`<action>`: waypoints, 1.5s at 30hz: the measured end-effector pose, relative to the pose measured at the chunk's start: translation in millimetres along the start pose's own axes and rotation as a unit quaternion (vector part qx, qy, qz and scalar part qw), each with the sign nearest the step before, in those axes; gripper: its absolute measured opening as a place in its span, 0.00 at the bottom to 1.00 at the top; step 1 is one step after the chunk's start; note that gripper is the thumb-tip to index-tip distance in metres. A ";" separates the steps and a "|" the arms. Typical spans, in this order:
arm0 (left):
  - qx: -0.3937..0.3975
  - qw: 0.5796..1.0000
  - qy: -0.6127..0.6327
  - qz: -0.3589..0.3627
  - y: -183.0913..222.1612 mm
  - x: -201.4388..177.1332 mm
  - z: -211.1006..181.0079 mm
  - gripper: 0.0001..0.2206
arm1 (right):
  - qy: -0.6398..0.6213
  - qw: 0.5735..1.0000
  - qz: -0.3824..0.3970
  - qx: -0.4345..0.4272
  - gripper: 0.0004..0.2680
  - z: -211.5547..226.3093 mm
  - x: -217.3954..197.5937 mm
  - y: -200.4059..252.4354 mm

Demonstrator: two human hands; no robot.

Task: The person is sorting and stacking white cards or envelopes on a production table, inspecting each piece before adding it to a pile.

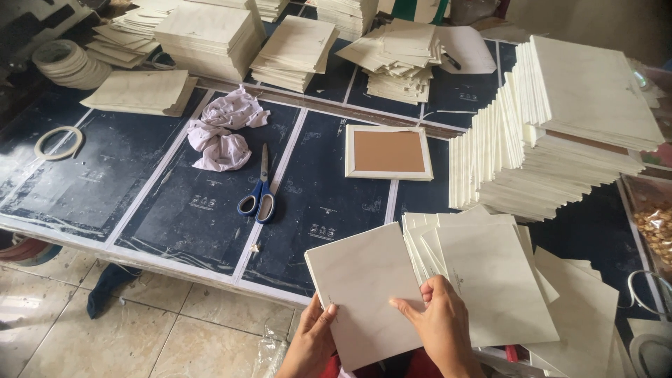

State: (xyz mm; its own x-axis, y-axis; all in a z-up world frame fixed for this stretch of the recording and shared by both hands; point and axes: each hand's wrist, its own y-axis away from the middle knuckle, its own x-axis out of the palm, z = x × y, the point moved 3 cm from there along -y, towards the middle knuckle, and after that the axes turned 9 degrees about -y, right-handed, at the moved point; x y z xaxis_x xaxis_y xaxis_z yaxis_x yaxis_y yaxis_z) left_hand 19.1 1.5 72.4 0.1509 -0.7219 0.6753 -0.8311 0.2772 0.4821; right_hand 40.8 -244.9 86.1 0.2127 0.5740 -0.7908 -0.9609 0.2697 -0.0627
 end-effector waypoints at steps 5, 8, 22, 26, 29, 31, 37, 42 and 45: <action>-0.008 0.999 -0.034 -0.020 7.5 -6.8 -12.8 0.28 | 0.006 1.000 -0.001 -0.012 0.25 2.7 16.9 3.4; -0.007 0.999 -0.030 -0.040 6.3 -11.6 -17.5 0.28 | 0.025 0.999 0.021 0.006 0.24 5.7 25.7 2.0; -0.015 0.996 -0.040 -0.081 -14.2 -40.6 -10.6 0.24 | 0.041 0.992 0.112 0.051 0.21 -1.2 43.7 -5.4; 0.036 0.986 -0.139 -0.083 -8.7 -29.3 -15.1 0.18 | 0.051 0.993 0.103 0.028 0.26 -9.8 55.7 -9.0; 0.054 0.971 -0.211 -0.093 -5.9 -25.2 -20.2 0.18 | 0.032 0.993 0.100 0.050 0.29 -4.1 54.7 -4.8; 0.055 0.974 -0.204 -0.082 -6.3 -22.5 -21.7 0.19 | 0.012 0.990 0.120 0.074 0.28 -2.3 54.6 -3.6; 0.019 0.965 -0.231 -0.119 -8.3 -24.3 -17.7 0.21 | 0.070 0.996 0.049 0.027 0.28 21.8 36.4 3.7; -0.026 0.948 -0.259 -0.182 -21.7 -39.6 -7.3 0.35 | -0.113 0.986 0.117 0.020 0.23 48.0 26.6 -4.3; 0.026 0.991 -0.087 -0.097 -19.6 -34.6 -12.2 0.11 | -0.228 0.959 0.134 0.100 0.30 17.3 47.7 -9.0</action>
State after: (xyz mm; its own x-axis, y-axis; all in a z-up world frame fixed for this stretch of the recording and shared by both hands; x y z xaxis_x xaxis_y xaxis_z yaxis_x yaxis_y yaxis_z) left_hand 36.7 28.8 46.5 0.2202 -0.8583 0.4635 -0.8228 0.0919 0.5609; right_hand 62.7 -206.6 59.6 0.0625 0.9092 -0.4117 -0.9485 0.1825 0.2590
